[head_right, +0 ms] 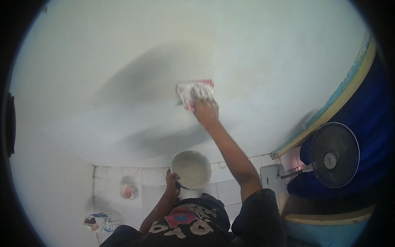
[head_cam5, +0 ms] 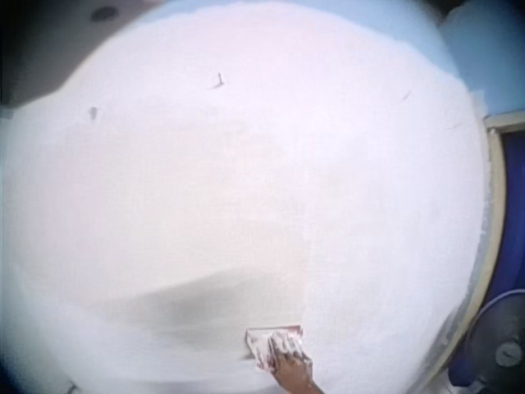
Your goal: The person repeatedly scoops white paint from a bucket with a trowel and applies it to the ceiling in a tiled room. The camera is head-mounted and looks upward, showing the hands and tools clearly as the person works across the ceiling surface.
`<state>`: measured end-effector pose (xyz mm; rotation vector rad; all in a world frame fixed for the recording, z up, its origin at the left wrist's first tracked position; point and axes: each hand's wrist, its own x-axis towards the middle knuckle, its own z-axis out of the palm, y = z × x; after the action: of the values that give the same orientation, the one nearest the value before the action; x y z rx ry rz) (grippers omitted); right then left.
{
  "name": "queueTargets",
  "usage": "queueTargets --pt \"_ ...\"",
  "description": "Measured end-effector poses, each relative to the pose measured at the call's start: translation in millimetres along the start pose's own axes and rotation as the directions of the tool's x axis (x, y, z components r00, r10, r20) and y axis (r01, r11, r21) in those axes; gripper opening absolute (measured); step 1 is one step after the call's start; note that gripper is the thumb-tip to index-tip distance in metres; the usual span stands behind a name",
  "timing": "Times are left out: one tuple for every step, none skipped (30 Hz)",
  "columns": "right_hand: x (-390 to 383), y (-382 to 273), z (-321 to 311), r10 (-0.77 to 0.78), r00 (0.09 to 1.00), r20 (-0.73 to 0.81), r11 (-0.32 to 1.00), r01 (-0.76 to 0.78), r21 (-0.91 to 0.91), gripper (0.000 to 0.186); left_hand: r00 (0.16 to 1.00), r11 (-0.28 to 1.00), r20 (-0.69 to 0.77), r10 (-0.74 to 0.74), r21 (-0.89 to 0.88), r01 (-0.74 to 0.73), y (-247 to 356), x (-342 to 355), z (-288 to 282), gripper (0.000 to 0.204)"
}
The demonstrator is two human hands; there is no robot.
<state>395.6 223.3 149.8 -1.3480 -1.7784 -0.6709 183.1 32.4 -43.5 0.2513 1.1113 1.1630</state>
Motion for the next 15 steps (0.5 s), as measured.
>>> queueTargets --pt "-21.2 -5.5 7.3 0.047 0.994 0.101 0.997 -0.054 0.062 0.067 1.000 1.000 -0.011 0.012 -0.003 -0.012 0.9 -3.6 3.7 0.084" --pt "-34.3 -9.2 10.9 0.067 0.990 0.123 0.995 -0.075 0.060 0.067 1.000 1.000 -0.027 -0.004 -0.002 0.004 2.6 -6.4 7.4 0.085" --pt "-45.5 -12.1 15.4 0.087 0.986 0.145 0.994 -0.096 0.056 0.068 0.999 1.000 -0.041 -0.022 0.000 0.022 4.2 -9.3 11.1 0.085" --pt "-46.2 -17.5 12.6 0.102 0.981 0.167 0.992 -0.114 0.060 0.069 0.998 0.999 -0.062 -0.034 -0.004 0.034 3.9 -11.2 12.9 0.085" --pt "-45.6 -18.8 8.6 0.133 0.959 0.251 0.987 -0.152 0.060 0.069 0.998 1.000 -0.057 -0.025 -0.003 0.025 -1.8 -9.4 9.9 0.085" --pt "-44.9 -18.5 3.4 0.159 0.929 0.334 0.980 -0.189 0.057 0.069 0.999 1.000 -0.052 -0.015 -0.004 0.015 -10.4 -6.3 4.1 0.086" --pt "-37.3 -23.3 -7.1 0.179 0.892 0.414 0.974 -0.219 0.051 0.069 0.999 1.000 -0.048 -0.004 -0.008 0.004 -15.9 -4.1 -0.5 0.086" --pt "-26.1 -26.7 -18.3 0.150 0.932 0.329 0.979 -0.186 0.081 0.069 0.998 1.000 -0.067 -0.001 -0.018 0.000 -20.0 -6.4 -1.1 0.086" --pt "-4.8 -28.2 -30.1 0.123 0.964 0.237 0.983 -0.151 0.104 0.069 0.997 1.000 -0.080 0.000 -0.026 -0.002 -20.2 -8.0 1.6 0.086" --pt "15.7 -30.7 -40.8 0.095 0.984 0.148 0.985 -0.115 0.129 0.068 0.995 0.999 -0.101 0.001 -0.037 -0.005 -21.3 -11.6 2.2 0.086" --pt "38.1 -32.6 -54.0 0.073 0.994 0.076 0.985 -0.083 0.150 0.068 0.993 0.999 -0.117 0.004 -0.038 -0.008 -20.9 -15.4 3.5 0.086" --pt "56.9 -32.8 -61.1 0.049 0.999 0.005 0.985 -0.049 0.167 0.067 0.991 0.999 -0.133 0.006 -0.041 -0.011 -19.4 -19.7 6.3 0.086" --pt "66.3 -29.1 -57.4 0.048 0.999 0.006 0.986 -0.049 0.160 0.067 0.989 0.999 -0.147 0.005 -0.036 -0.011 -19.0 -23.3 9.0 0.086" --pt "74.7 -28.0 -52.3 0.051 0.999 0.006 0.987 -0.051 0.151 0.068 0.988 0.999 -0.153 0.004 -0.041 -0.010 -17.9 -27.2 9.1 0.086" --pt "80.7 -27.1 -46.1 0.054 0.998 0.006 0.989 -0.055 0.140 0.068 0.988 0.999 -0.158 0.002 -0.045 -0.009 -16.7 -30.7 9.2 0.086"
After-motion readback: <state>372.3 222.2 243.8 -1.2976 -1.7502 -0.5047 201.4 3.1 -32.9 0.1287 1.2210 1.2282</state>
